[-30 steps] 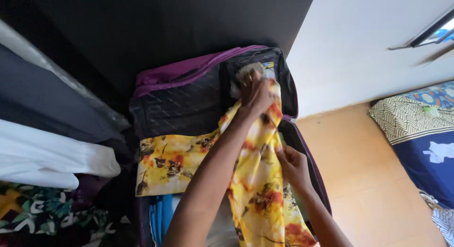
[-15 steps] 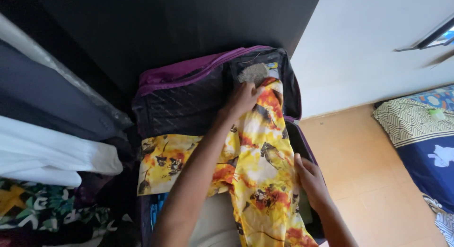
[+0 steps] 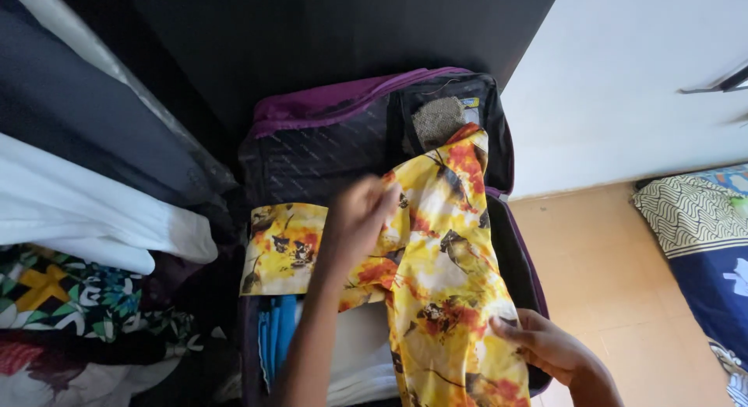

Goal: The person folds a yellow shirt by hand and places it into a suitcase, then adds other items of clothing to the suitcase.

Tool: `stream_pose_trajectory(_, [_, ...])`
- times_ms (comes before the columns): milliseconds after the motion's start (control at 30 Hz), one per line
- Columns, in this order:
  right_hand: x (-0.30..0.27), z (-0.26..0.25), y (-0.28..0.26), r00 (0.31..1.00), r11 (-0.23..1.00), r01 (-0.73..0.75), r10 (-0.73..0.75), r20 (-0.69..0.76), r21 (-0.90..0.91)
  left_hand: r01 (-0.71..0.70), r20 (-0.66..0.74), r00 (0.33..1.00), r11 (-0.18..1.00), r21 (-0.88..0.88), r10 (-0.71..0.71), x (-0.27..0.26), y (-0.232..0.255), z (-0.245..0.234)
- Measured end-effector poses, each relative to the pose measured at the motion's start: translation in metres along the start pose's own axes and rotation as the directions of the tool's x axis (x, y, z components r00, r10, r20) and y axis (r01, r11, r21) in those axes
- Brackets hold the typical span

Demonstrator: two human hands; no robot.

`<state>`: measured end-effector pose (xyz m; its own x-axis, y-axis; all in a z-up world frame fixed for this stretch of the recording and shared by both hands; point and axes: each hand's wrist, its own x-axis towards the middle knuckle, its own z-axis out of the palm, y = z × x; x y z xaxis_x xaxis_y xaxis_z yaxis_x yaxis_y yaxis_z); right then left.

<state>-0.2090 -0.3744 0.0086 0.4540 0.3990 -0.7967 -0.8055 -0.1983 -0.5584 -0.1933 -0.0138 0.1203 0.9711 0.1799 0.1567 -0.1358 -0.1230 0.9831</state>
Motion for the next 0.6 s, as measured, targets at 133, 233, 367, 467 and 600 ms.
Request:
stream_pose_trajectory(133, [0.0, -0.02, 0.018, 0.991, 0.988, 0.132, -0.13, 0.027, -0.076, 0.074, -0.537, 0.716, 0.813, -0.578, -0.447, -0.112, -0.066, 0.042])
stream_pose_trajectory(233, [-0.022, -0.006, 0.011, 0.977, 0.977, 0.185, -0.194, 0.088, 0.103, 0.008, -0.638, 0.528, 0.755, -0.656, -0.56, -0.201, -0.178, 0.088])
stream_pose_trajectory(367, [-0.054, 0.03, -0.008, 0.991, 0.959, 0.134, -0.137, -0.004, 0.249, 0.37, 0.071, 0.517, 0.148, -0.917, -0.853, -0.2, -0.15, 0.095])
stream_pose_trajectory(467, [-0.072, 0.038, -0.011, 0.994, 0.922, 0.078, -0.1, 0.04, 0.378, 0.549, 0.498, 0.445, -0.212, -0.808, -0.745, -0.202, -0.103, 0.088])
stream_pose_trajectory(600, [-0.08, 0.027, -0.007, 0.996, 0.887, 0.088, -0.069, -0.057, 0.453, 0.573, 0.465, 0.588, -0.064, -0.817, -0.661, -0.212, -0.066, 0.076])
